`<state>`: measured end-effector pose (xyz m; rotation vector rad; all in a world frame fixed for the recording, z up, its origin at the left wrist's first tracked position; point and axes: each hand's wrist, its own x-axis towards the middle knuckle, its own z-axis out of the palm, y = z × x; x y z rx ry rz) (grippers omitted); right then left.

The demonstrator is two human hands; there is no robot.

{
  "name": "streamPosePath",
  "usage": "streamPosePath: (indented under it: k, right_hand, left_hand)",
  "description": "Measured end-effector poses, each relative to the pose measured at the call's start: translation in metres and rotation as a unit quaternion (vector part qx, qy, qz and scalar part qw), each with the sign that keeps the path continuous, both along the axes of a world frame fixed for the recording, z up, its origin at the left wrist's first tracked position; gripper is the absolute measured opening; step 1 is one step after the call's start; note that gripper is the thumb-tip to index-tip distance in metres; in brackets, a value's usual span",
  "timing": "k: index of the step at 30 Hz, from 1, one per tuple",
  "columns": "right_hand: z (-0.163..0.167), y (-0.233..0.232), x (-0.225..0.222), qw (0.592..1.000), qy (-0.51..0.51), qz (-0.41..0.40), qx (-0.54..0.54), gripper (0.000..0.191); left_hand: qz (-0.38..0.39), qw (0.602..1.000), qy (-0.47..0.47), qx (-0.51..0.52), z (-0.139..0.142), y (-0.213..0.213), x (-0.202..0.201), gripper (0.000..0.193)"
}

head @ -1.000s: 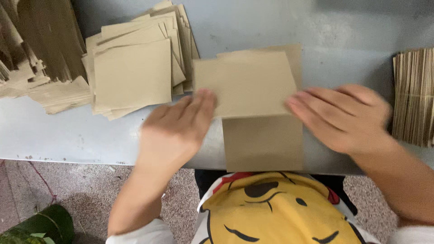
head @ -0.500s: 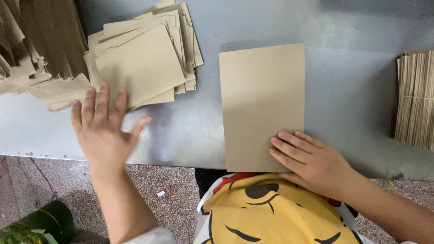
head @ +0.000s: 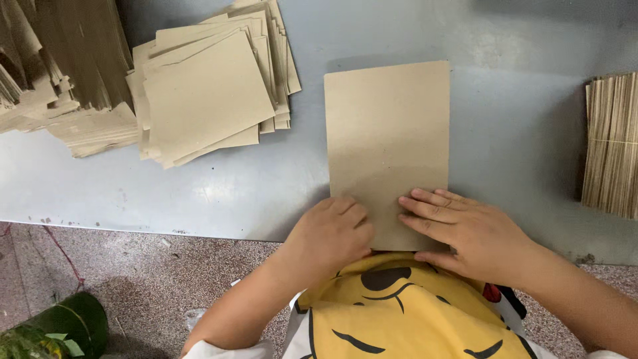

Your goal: The person folds kraft paper sheets on a workbench, creasing each sheet in half and stacking the folded pieces with a pile of finished sheets. They take a new sheet from the stack, fold it, press the crease flat, and set it aside, repeating the process.

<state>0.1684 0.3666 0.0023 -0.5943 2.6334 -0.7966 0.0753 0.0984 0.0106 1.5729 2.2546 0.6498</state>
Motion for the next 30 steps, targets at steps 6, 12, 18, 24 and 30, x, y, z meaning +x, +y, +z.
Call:
streamPosePath:
  k: [6,12,18,24,30]
  right_hand:
    - [0.0,0.0,-0.003,1.0,-0.006,0.007,-0.01,0.053]
    - [-0.008,0.007,0.003,0.999,0.017,0.02,-0.028,0.058]
    - [-0.026,0.014,0.002,0.947,-0.112,-0.249,-0.169,0.034]
    - [-0.035,0.014,-0.037,0.887,0.022,-0.345,-0.307,0.069]
    - [-0.033,0.008,-0.073,0.892,0.049,-0.406,-0.19,0.084]
  left_hand:
    - [-0.017,0.997,0.063,-0.028,0.001,0.0,0.008,0.019]
    - [0.012,0.999,-0.01,-0.034,-0.002,-0.003,-0.001,0.017]
    - [0.1,0.988,-0.067,0.094,0.002,-0.017,-0.048,0.063]
    - [0.358,0.915,-0.176,0.063,-0.021,0.003,-0.056,0.095]
    - [0.377,0.923,-0.038,0.073,-0.032,0.025,-0.065,0.04]
